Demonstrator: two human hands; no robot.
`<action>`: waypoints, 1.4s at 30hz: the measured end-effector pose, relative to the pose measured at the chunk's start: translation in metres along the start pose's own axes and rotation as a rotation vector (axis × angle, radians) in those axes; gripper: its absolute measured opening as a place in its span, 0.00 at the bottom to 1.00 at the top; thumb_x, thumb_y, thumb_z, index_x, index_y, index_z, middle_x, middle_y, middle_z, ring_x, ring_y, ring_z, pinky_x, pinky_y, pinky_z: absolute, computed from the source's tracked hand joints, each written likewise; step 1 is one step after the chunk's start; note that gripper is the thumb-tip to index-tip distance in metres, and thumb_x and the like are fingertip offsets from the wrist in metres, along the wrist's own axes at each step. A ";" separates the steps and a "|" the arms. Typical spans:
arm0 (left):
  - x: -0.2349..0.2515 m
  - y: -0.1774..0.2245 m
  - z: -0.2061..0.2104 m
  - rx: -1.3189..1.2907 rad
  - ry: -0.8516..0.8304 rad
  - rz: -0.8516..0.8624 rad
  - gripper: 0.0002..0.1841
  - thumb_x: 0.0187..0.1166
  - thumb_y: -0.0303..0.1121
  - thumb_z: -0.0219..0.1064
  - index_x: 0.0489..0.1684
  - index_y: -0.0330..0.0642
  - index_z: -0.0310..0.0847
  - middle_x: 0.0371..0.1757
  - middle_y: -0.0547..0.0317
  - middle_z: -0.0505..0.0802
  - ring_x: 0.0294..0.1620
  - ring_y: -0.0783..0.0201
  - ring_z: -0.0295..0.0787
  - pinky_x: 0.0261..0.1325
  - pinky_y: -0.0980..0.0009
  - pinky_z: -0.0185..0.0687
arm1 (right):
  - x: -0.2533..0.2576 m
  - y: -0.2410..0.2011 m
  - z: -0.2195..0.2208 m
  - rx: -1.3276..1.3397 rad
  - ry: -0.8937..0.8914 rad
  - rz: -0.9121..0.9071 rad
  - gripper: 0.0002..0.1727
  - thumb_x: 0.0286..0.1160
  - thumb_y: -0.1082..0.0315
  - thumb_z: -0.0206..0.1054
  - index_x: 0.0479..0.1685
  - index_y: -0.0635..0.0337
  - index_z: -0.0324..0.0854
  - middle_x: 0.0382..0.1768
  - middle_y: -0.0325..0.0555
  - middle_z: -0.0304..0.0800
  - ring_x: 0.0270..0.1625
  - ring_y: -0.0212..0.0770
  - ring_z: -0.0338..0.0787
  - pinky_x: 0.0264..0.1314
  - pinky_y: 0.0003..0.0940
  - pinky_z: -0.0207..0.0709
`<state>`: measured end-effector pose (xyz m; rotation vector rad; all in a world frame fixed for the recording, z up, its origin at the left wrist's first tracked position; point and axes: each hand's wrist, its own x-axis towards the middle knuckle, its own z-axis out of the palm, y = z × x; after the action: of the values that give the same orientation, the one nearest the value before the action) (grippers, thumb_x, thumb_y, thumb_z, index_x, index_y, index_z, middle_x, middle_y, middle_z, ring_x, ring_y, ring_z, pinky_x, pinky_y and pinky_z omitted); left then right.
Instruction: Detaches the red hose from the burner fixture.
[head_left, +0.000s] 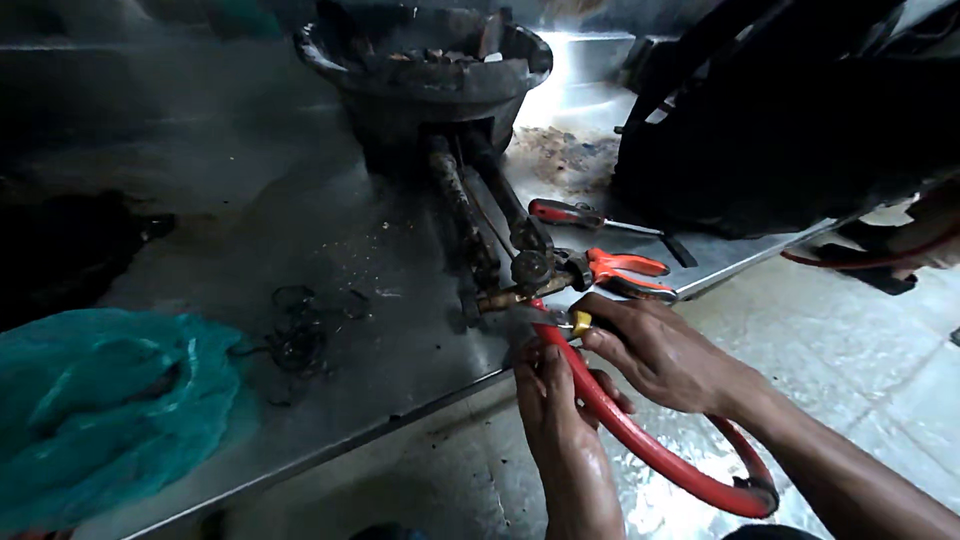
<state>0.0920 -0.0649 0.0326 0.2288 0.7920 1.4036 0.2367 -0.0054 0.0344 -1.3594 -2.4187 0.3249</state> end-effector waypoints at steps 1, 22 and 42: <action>0.001 0.001 -0.001 -0.021 -0.027 -0.027 0.13 0.95 0.34 0.37 0.56 0.37 0.66 0.30 0.59 0.84 0.21 0.69 0.85 0.26 0.76 0.88 | 0.000 -0.001 0.000 -0.012 -0.005 0.005 0.35 0.89 0.34 0.36 0.44 0.51 0.81 0.20 0.35 0.75 0.23 0.36 0.80 0.25 0.38 0.72; 0.019 -0.013 -0.004 0.303 -0.117 0.202 0.29 0.96 0.41 0.29 0.25 0.41 0.71 0.12 0.70 0.79 0.11 0.77 0.79 0.16 0.78 0.83 | -0.009 -0.009 -0.004 -0.058 0.005 0.186 0.38 0.83 0.25 0.39 0.20 0.46 0.73 0.10 0.28 0.60 0.13 0.28 0.66 0.16 0.32 0.58; 0.026 -0.032 -0.012 0.380 -0.133 0.517 0.25 0.96 0.41 0.40 0.26 0.43 0.74 0.16 0.75 0.78 0.18 0.84 0.79 0.24 0.85 0.79 | -0.012 -0.058 -0.027 -0.220 -0.098 0.376 0.32 0.85 0.34 0.43 0.15 0.42 0.70 0.08 0.23 0.58 0.12 0.22 0.65 0.13 0.25 0.52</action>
<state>0.1087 -0.0510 -0.0044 0.8613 0.9241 1.6846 0.2086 -0.0447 0.0777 -1.9440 -2.3185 0.2254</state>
